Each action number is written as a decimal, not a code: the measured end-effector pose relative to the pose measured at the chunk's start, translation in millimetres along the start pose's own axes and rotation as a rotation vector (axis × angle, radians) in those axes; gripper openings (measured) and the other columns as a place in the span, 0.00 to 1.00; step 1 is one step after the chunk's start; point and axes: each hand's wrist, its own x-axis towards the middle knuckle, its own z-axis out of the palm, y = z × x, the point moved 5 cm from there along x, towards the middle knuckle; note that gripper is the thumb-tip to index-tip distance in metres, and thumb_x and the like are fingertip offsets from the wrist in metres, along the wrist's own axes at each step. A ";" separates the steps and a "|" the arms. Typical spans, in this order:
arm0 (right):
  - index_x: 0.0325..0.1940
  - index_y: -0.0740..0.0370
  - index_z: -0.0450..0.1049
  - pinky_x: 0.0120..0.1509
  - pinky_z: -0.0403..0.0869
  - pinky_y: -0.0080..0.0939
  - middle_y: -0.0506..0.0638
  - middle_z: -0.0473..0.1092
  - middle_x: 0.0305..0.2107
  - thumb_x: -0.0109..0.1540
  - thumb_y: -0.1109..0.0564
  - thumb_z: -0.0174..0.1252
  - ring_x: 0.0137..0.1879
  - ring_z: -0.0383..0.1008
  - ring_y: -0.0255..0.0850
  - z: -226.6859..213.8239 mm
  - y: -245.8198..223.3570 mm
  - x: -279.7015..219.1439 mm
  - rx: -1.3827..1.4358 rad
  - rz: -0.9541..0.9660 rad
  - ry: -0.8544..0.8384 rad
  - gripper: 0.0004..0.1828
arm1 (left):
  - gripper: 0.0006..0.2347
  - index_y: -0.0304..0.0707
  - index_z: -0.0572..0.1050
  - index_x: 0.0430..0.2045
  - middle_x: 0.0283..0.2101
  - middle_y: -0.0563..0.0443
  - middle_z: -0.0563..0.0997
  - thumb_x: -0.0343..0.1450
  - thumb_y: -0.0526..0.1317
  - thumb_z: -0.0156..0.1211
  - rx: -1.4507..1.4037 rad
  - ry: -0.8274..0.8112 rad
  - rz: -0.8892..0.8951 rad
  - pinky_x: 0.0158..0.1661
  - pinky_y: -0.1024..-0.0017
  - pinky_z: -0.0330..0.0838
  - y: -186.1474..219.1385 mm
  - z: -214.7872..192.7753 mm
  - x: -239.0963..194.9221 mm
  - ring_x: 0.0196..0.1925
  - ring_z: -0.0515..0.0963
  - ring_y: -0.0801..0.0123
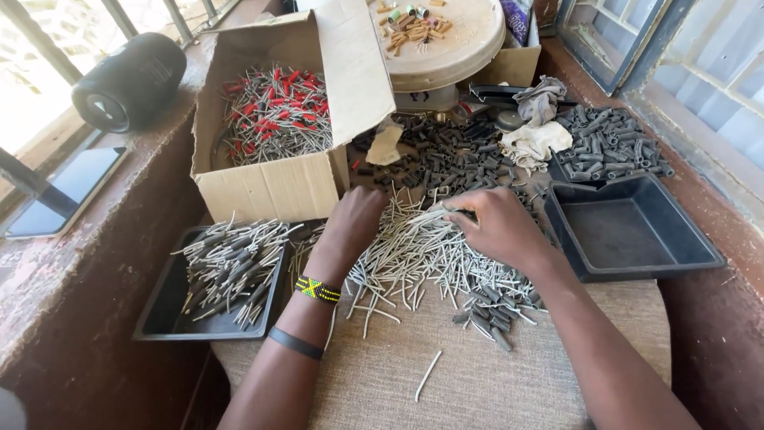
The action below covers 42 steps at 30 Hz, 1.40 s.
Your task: Assembling small metal rods with black plastic connectors by hand
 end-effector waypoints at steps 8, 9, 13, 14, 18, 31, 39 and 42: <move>0.49 0.60 0.84 0.56 0.76 0.54 0.59 0.81 0.42 0.63 0.63 0.61 0.50 0.80 0.58 -8.1 2.8 6.7 0.166 0.003 0.060 0.12 | 0.02 0.38 0.77 0.28 0.32 0.39 0.81 0.68 0.35 0.64 -0.054 0.142 -0.028 0.40 0.48 0.78 15.3 -17.9 2.0 0.36 0.84 0.38; 0.49 0.61 0.83 0.58 0.75 0.56 0.60 0.81 0.44 0.63 0.63 0.61 0.52 0.79 0.60 -7.3 2.5 4.1 0.190 0.009 0.060 0.12 | 0.04 0.39 0.74 0.31 0.40 0.36 0.83 0.68 0.33 0.65 -0.091 0.148 -0.036 0.43 0.48 0.77 16.1 -19.1 1.2 0.41 0.84 0.38; 0.50 0.63 0.82 0.60 0.74 0.58 0.60 0.80 0.45 0.65 0.62 0.59 0.53 0.79 0.60 -5.6 9.8 5.6 0.210 0.012 0.075 0.11 | 0.07 0.42 0.73 0.41 0.38 0.39 0.81 0.71 0.37 0.61 -0.185 0.225 -0.052 0.44 0.47 0.75 33.5 -53.5 -4.7 0.44 0.82 0.41; 0.51 0.62 0.82 0.55 0.75 0.53 0.59 0.80 0.44 0.66 0.61 0.58 0.48 0.80 0.57 -8.7 8.1 5.6 0.198 -0.002 0.095 0.11 | 0.06 0.44 0.73 0.43 0.36 0.39 0.80 0.73 0.37 0.57 -0.251 0.304 -0.009 0.42 0.47 0.76 39.3 -65.0 -7.5 0.42 0.82 0.40; 0.54 0.58 0.82 0.29 0.71 0.40 0.58 0.81 0.36 0.67 0.61 0.58 0.25 0.76 0.41 -16.3 18.4 2.1 0.143 -0.018 0.226 0.13 | 0.06 0.46 0.78 0.43 0.35 0.40 0.80 0.77 0.38 0.53 -0.607 0.477 0.110 0.40 0.53 0.79 56.8 -102.4 -17.8 0.40 0.82 0.39; 0.40 0.57 0.84 0.41 0.75 0.47 0.52 0.78 0.27 0.68 0.60 0.56 0.32 0.78 0.50 -19.0 28.7 8.5 0.085 -0.036 0.245 0.10 | 0.05 0.41 0.81 0.39 0.38 0.43 0.83 0.74 0.33 0.61 -0.678 0.540 0.163 0.41 0.58 0.80 62.3 -109.2 -20.5 0.41 0.83 0.45; 0.34 0.59 0.77 0.37 0.72 0.42 0.54 0.71 0.20 0.73 0.55 0.46 0.26 0.73 0.43 -24.0 18.9 8.7 0.011 -0.025 0.183 0.18 | 0.06 0.41 0.81 0.41 0.36 0.43 0.83 0.72 0.34 0.64 -0.695 0.515 0.173 0.41 0.59 0.80 59.1 -104.4 -17.3 0.40 0.84 0.46; 0.50 0.69 0.77 0.44 0.80 0.59 0.62 0.76 0.31 0.73 0.61 0.45 0.41 0.79 0.60 -20.3 13.1 5.0 0.009 -0.062 0.201 0.14 | 0.11 0.37 0.79 0.45 0.37 0.38 0.84 0.69 0.33 0.67 -0.810 0.487 0.166 0.41 0.58 0.82 69.3 -101.2 -17.6 0.42 0.85 0.44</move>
